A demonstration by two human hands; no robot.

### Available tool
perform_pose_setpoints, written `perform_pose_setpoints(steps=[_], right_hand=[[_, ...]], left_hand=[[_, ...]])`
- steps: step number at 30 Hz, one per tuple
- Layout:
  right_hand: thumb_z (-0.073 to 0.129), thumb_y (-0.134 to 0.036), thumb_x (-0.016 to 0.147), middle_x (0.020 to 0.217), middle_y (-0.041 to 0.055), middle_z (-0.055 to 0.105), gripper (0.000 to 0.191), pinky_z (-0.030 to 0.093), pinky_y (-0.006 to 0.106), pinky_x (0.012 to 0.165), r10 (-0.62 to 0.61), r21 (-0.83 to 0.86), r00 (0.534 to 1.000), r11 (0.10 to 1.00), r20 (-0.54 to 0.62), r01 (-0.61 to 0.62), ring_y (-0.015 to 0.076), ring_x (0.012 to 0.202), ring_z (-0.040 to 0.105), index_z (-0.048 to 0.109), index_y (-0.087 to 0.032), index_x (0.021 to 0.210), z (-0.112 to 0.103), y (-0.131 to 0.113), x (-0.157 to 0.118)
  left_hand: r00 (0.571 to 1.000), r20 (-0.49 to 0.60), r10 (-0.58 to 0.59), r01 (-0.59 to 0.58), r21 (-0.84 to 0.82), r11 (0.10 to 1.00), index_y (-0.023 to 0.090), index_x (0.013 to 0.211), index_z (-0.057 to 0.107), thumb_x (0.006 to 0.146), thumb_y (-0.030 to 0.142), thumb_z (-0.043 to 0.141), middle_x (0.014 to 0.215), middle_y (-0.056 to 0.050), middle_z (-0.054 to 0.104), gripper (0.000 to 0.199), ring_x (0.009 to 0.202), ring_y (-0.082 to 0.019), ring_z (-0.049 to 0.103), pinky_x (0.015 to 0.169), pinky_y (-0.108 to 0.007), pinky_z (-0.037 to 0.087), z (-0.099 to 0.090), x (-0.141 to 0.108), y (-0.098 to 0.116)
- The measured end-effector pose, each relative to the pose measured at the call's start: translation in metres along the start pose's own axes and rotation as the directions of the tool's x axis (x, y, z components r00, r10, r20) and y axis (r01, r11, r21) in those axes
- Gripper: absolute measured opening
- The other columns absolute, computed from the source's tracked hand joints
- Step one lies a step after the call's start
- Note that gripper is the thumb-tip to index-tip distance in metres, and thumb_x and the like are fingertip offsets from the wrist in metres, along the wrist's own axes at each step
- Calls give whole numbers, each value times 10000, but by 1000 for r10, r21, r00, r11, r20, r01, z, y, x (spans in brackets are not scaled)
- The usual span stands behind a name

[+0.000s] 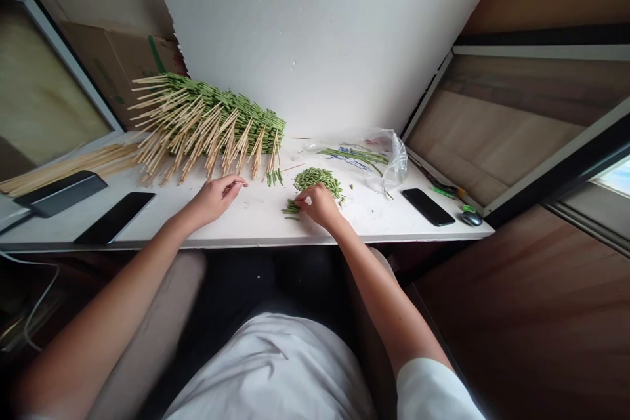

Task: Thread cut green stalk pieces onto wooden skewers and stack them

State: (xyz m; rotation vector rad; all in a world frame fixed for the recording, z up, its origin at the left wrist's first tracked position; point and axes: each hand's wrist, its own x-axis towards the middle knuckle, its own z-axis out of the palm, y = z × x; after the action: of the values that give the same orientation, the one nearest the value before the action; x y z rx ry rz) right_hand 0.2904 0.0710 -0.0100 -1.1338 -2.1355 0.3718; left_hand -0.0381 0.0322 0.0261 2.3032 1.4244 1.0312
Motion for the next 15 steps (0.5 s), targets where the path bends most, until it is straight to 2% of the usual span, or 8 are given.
perform_pose_setpoints(steps=[3,6,10,12,15], right_hand=[[829,-420,885,964,96,822,162,517,479,974,41,99,998,994,-53,-36,301,957,693,854,-263,855,-2,-4,2],[813,-558,884,975,89,830,308,555,422,869,161,343,984,931,-80,-125,272,920,728,854,-254,902,-7,-6,5],[861,-659,796,908,42,804,449,529,311,706,309,714,950,676,-50,-183,200,851,714,842,-248,975,-16,-13,8],[886,-669,756,911,29,791,474,504,282,664,338,805,940,567,-33,-176,172,832,695,829,-244,959,-20,-18,9],[924,-659,701,916,19,778,487,500,265,646,375,861,926,483,-39,-159,157,831,681,813,-243,926,-24,-25,9]], left_hand=[[1000,-3,-5,5,-5,1000,187,1169,735,1081,459,471,1097,-117,798,390,949,-261,734,837,-349,545,0,0,-1],[1000,-16,-12,12,-23,1000,178,1180,733,1083,468,471,1057,-109,797,402,881,-241,724,800,-333,535,-2,1,-1],[1000,-30,-8,6,-62,998,180,1168,735,1083,518,482,1035,-96,797,430,791,-207,690,755,-309,526,-5,1,3],[1000,-29,-10,8,-79,997,181,1152,737,1082,542,482,996,-88,794,448,744,-195,668,729,-301,519,-7,0,7],[1000,-15,-9,7,-96,995,180,1131,735,1077,550,493,972,-84,788,446,756,-200,672,732,-301,518,-8,0,11]])
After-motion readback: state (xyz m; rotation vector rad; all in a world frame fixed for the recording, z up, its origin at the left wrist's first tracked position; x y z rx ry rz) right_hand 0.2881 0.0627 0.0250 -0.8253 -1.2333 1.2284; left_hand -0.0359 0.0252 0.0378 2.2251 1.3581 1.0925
